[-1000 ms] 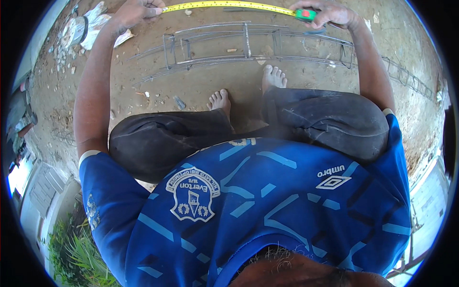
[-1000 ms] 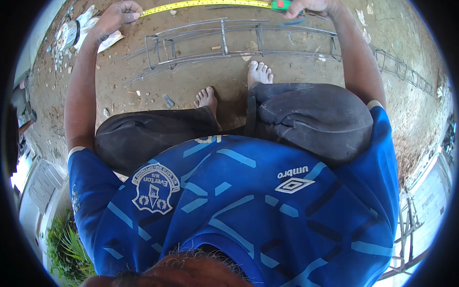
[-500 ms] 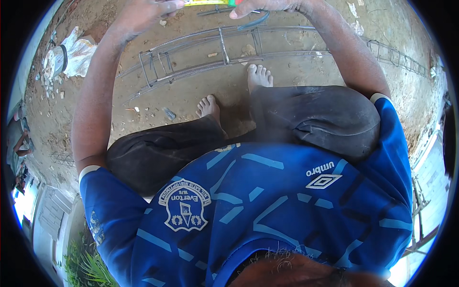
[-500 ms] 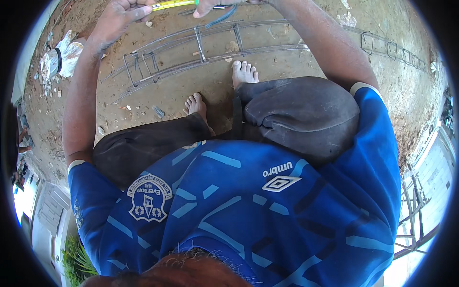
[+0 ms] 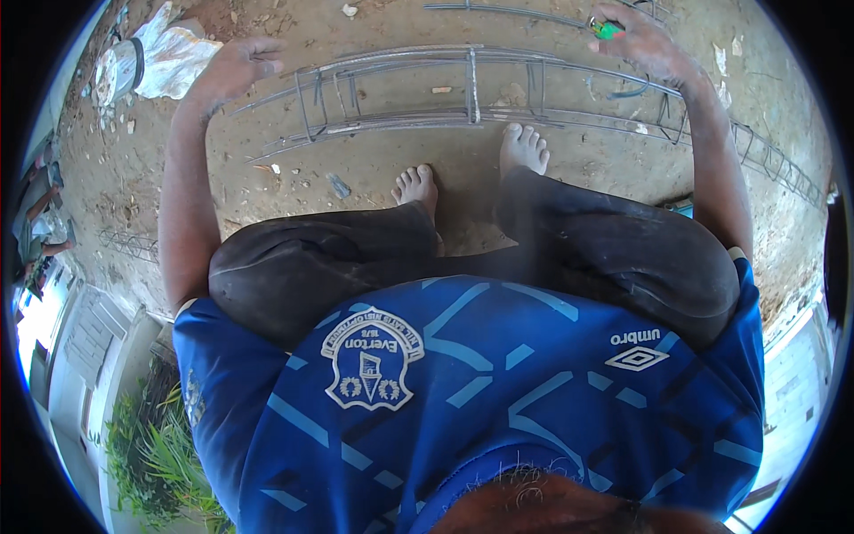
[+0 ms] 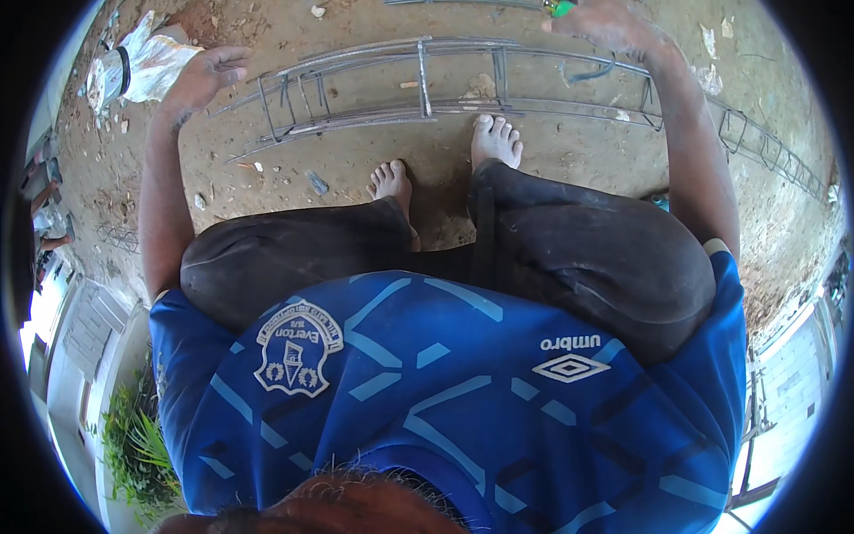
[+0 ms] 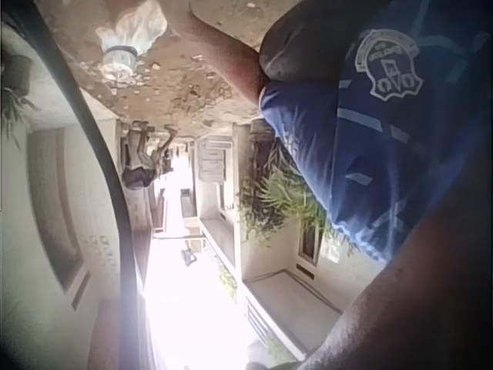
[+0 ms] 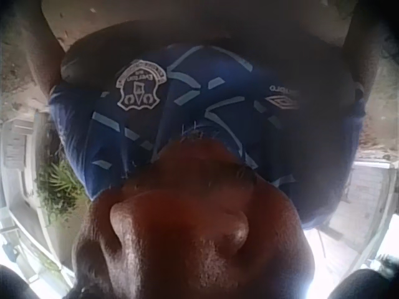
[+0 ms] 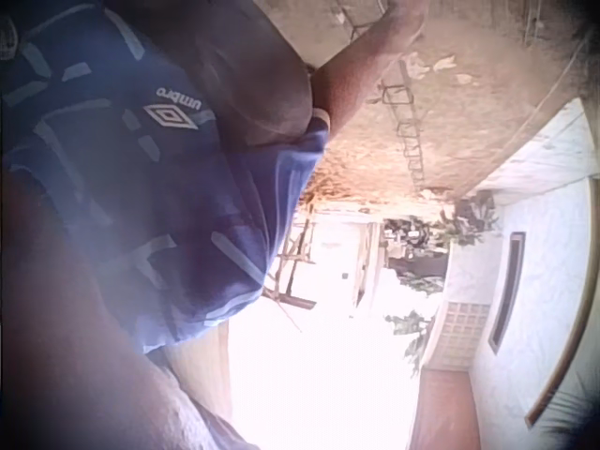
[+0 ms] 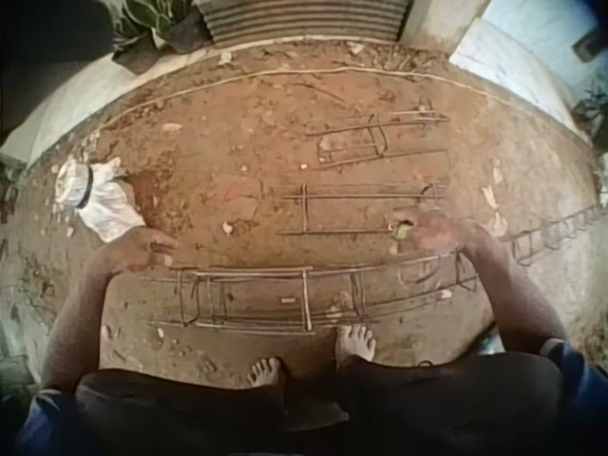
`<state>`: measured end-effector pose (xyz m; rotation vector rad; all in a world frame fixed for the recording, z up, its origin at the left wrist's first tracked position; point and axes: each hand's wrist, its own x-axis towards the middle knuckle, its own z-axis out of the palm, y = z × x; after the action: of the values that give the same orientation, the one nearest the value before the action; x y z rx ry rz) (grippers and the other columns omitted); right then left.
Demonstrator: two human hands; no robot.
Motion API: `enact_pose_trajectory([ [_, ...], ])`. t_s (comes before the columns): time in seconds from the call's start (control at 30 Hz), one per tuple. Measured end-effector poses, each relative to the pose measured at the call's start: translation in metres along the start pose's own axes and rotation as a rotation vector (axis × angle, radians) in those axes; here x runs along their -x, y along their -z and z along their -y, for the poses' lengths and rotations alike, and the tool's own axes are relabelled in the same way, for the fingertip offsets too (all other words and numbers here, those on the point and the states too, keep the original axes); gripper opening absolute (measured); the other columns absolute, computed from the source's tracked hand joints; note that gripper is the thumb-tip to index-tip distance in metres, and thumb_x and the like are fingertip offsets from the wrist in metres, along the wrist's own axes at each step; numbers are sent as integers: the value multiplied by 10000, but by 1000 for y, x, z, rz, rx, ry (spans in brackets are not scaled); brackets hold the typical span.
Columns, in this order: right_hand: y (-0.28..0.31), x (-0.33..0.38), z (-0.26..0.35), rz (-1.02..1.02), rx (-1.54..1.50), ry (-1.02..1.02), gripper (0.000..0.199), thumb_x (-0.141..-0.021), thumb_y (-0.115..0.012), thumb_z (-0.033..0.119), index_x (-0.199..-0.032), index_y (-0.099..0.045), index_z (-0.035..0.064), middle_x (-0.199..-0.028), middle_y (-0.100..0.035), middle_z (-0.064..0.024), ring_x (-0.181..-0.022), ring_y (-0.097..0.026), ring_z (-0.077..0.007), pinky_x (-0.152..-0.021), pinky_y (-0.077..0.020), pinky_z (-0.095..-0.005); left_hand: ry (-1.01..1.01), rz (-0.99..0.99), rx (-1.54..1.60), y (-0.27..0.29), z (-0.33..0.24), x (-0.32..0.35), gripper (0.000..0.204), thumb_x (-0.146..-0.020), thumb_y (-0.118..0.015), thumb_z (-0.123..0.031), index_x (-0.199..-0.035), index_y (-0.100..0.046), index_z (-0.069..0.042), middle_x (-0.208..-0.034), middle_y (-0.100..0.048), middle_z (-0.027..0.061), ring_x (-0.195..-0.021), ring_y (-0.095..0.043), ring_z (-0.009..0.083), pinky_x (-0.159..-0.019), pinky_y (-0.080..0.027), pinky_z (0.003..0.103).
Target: The person uses a tape measure to check the length of a rebar structure on the ground and manipulates the metal rods by hand to align and position them.
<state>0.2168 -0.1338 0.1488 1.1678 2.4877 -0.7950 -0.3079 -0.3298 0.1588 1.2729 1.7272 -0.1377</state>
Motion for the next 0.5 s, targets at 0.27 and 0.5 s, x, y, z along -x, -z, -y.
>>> enact_pose_trajectory([
  [0.27,-14,-9,24,173,-54,-157,563,-864,-660,451,-1266,-594,62,-1219,-596,-213,-1120,-577,-379,-966,-445,-466,76,-41,12,-10,-7,16,378,-888,-676,-175,-1241,-649,-41,-1162,-690,124,-1099,-637,222,-968,-479,344],
  [0.5,-69,-8,-30,-121,170,348,394,-964,-532,389,-1211,-625,96,-1281,-547,-190,-1082,-568,-311,-854,-488,-464,-219,-120,-210,-21,-40,15,355,-867,-678,-201,-1201,-679,-81,-1150,-687,155,-1091,-640,287,-971,-474,374],
])
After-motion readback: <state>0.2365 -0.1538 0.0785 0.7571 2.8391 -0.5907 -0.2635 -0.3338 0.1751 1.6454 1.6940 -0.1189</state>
